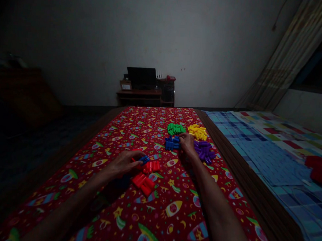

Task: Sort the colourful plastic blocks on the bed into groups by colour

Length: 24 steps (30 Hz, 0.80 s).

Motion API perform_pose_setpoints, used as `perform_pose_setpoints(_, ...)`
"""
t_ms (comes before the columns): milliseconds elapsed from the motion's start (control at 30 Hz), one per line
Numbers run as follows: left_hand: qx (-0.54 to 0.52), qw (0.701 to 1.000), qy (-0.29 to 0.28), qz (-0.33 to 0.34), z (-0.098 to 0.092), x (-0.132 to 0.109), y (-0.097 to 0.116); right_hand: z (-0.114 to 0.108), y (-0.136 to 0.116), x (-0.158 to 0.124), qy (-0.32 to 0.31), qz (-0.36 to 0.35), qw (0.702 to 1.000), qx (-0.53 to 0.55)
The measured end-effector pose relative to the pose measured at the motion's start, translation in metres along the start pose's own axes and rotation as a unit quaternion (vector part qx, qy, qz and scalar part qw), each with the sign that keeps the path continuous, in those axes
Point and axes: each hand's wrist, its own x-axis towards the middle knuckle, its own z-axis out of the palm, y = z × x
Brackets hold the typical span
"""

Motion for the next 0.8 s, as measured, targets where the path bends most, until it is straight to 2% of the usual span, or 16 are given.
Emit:
perform_pose_setpoints(133,0.009,1.000,0.009,-0.003,-0.003,0.002,0.001,0.002,0.002,-0.005,-0.008,-0.031,0.998,-0.059)
perform_pose_setpoints(267,-0.007,0.999,0.033,-0.021,-0.001,0.005,0.002,-0.006,-0.017,-0.009,0.006,-0.064,0.997,-0.039)
perform_pose_setpoints(333,-0.028,0.998,0.055,-0.024,0.002,0.007,0.003,-0.008,-0.037,-0.016,-0.046,-0.086,0.995,0.017)
perform_pose_setpoints(367,-0.038,0.997,0.065,-0.025,0.004,0.007,0.003,-0.007,-0.048,-0.021,-0.098,-0.105,0.988,0.050)
perform_pose_setpoints(433,-0.055,0.995,0.081,-0.028,0.008,0.008,0.005,-0.004,-0.070,-0.035,-0.223,-0.158,0.956,0.104)
perform_pose_setpoints(500,-0.073,0.992,0.095,-0.031,0.010,0.008,0.007,0.001,-0.087,-0.049,-0.298,-0.220,0.922,0.113)
perform_pose_setpoints(633,-0.110,0.985,0.124,-0.040,0.014,0.009,0.006,0.004,-0.096,-0.059,-0.279,-0.284,0.916,0.053)
perform_pose_setpoints(800,-0.107,0.985,0.132,-0.042,0.019,0.010,0.005,-0.005,-0.084,-0.049,-0.350,-0.298,0.888,0.012)
